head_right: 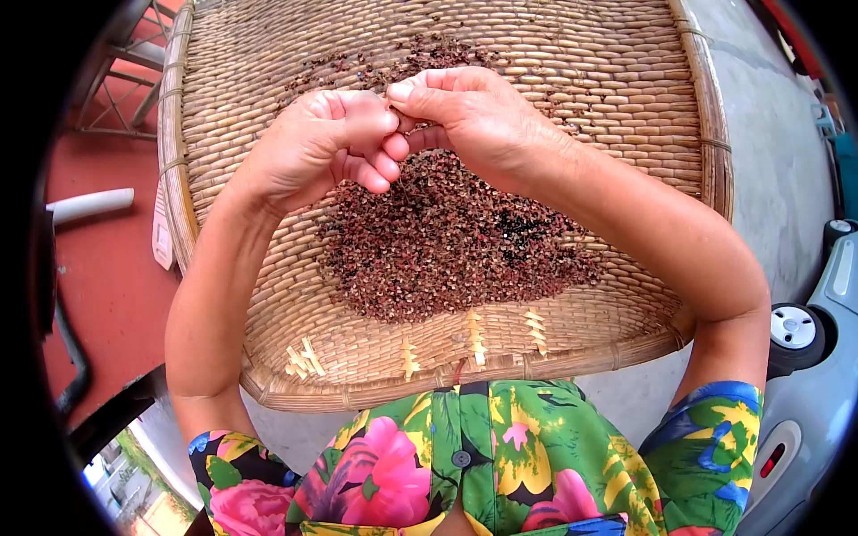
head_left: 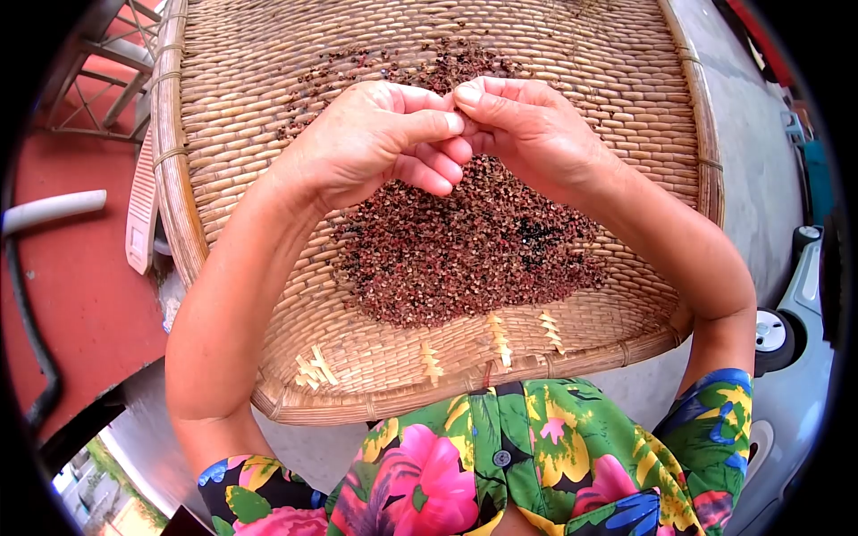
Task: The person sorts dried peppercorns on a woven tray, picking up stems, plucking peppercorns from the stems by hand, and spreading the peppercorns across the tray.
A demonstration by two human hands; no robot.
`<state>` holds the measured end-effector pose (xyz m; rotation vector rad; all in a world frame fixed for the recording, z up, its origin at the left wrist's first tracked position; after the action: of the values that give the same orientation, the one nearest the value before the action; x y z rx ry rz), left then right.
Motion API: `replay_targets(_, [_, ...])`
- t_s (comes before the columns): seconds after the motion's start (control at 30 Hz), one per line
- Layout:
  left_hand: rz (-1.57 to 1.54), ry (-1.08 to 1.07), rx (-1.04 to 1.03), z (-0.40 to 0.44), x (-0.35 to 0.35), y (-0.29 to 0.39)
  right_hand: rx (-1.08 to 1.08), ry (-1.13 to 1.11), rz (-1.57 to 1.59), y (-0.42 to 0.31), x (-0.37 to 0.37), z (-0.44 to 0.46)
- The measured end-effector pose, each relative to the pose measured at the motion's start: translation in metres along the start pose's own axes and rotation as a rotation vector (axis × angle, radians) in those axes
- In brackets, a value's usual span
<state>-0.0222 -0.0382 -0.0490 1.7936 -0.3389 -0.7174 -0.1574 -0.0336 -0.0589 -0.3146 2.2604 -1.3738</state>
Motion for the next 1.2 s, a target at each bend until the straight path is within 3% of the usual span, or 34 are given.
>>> replay_targets(0.13, [0.163, -0.051, -0.041, -0.003, -0.007, 0.007, -0.06, -0.083, 0.172, 0.003, 0.003, 0.004])
replay_targets(0.27, [0.533, -0.074, -0.067, -0.004, 0.006, 0.01, 0.02, 0.155, -0.142, -0.014, 0.014, 0.004])
replay_targets(0.33, [0.695, 0.015, -0.062, -0.005, 0.011, 0.017, 0.076, 0.157, -0.136, -0.03, 0.022, 0.003])
replay_targets(0.47, [0.557, 0.105, -0.213, -0.005, 0.009, 0.017, 0.047, 0.228, -0.1, -0.046, 0.013, -0.006])
replay_targets(0.6, [0.413, 0.149, -0.283, 0.0, 0.009, 0.015, -0.027, 0.007, -0.036, -0.038, 0.012, -0.005])
replay_targets(0.73, [0.339, 0.149, -0.27, -0.001, 0.0, 0.015, -0.096, 0.058, 0.012, -0.029, 0.006, -0.004])
replay_targets(0.8, [0.194, 0.147, -0.275, -0.001, -0.001, 0.012, -0.113, -0.201, 0.149, -0.024, 0.005, -0.002])
replay_targets(0.93, [-0.072, 0.087, -0.227, 0.001, 0.0, 0.004, -0.088, -0.212, 0.103, -0.023, 0.002, -0.002])
replay_targets(1.07, [-0.186, 0.108, -0.198, 0.002, -0.001, 0.0, -0.092, -0.045, 0.028, -0.025, -0.006, -0.005])
replay_targets(1.13, [-0.197, 0.106, -0.192, 0.002, -0.004, 0.001, -0.026, 0.05, -0.189, -0.029, -0.005, -0.007])
replay_targets(1.2, [0.038, 0.225, -0.183, 0.001, -0.002, 0.001, 0.069, 0.097, -0.322, -0.024, -0.005, -0.006])
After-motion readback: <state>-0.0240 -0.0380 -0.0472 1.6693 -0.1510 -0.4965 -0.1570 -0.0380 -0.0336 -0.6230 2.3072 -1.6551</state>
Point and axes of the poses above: each hand's wrist, its own z-axis towards the middle knuckle, its own x-axis out of the back of the hand, y = z × x, the point moved 4 cm from there along z, towards the middle knuckle, and after that the axes turned 13 degrees about -x, right-handed, at the moved point
